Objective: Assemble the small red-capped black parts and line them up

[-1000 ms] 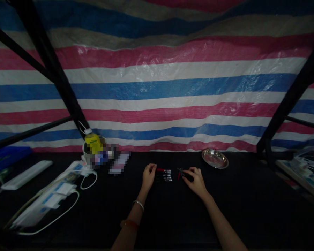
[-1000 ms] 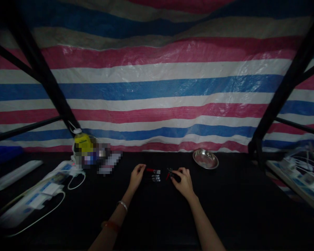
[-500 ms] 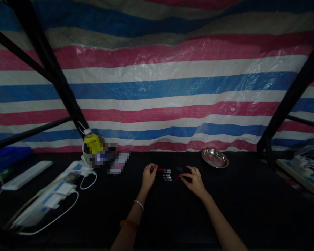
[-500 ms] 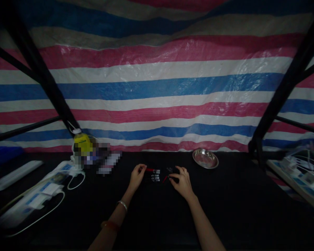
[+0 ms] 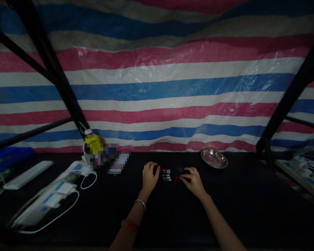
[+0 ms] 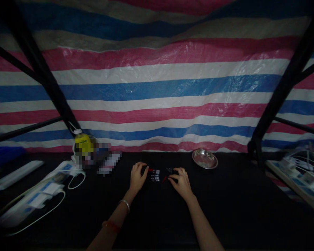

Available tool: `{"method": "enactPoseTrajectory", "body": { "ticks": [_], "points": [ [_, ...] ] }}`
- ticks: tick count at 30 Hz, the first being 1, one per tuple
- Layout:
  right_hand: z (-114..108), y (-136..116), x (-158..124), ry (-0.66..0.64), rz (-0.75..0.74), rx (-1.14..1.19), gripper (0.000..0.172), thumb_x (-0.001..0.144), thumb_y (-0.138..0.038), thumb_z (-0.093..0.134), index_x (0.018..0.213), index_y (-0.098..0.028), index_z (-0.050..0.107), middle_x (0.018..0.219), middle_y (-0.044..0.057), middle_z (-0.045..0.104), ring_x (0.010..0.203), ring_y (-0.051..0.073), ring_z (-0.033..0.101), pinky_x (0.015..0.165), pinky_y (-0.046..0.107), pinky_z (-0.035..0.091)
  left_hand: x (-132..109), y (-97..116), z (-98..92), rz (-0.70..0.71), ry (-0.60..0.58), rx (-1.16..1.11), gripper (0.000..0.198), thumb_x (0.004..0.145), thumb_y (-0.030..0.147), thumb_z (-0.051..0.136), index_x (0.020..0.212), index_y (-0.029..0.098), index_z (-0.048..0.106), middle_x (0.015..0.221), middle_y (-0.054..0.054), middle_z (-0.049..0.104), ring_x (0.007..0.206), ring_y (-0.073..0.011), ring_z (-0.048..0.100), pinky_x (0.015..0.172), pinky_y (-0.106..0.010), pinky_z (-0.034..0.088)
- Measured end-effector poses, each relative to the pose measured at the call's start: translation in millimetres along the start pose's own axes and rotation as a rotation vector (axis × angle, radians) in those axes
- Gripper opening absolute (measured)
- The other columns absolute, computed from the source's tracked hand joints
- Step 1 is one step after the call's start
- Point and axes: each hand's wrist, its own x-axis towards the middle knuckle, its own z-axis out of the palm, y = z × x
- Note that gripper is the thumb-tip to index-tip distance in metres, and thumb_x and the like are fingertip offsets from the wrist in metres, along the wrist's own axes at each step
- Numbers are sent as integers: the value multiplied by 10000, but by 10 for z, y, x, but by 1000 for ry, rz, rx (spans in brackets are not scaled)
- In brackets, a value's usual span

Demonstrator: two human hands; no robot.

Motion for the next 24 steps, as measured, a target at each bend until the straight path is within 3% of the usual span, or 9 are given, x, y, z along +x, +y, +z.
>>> {"method": "enactPoseTrajectory", "body": {
  "ticks": [3, 7, 13, 18, 24],
  "points": [
    [12, 32, 17, 74, -3, 75, 160, 792, -376, 591, 840, -291, 717, 1027, 65, 623, 1004, 242, 512, 868, 416, 405, -39, 117, -45, 147, -62, 92, 216, 860, 330, 459, 997, 203, 568, 1084, -79, 533, 1015, -221, 486, 867, -393, 410],
    [27, 74, 52, 212, 127, 249, 242, 803, -426, 554, 842, -236, 699, 886, 77, 659, 880, 233, 561, 801, 398, 443, -113, 277, -39, 282, -160, 144, 211, 862, 310, 466, 1016, 203, 562, 1077, -79, 533, 1008, -215, 484, 840, -369, 413],
    [71, 118, 61, 312, 308, 396, 319, 742, -484, 584, 844, -195, 676, 780, 66, 664, 764, 215, 576, 728, 359, 462, -320, 666, 157, 560, -420, 161, 237, 844, 319, 512, 1063, 242, 560, 1015, -41, 543, 947, -188, 489, 837, -337, 398],
    [75, 146, 65, 323, 357, 574, 399, 746, -490, 567, 977, -178, 662, 770, 60, 671, 727, 198, 608, 731, 346, 477, -381, 867, 350, 534, -466, 163, 282, 836, 314, 529, 1112, 255, 548, 1066, -32, 532, 985, -198, 462, 835, -341, 383],
    [46, 114, 111, 284, 448, 759, 402, 660, -498, 653, 897, -175, 691, 748, 64, 691, 700, 205, 628, 697, 343, 487, -360, 863, 384, 443, -472, 108, 122, 838, 239, 531, 946, 224, 585, 1040, -17, 553, 977, -176, 462, 827, -323, 375]
  ]
}}
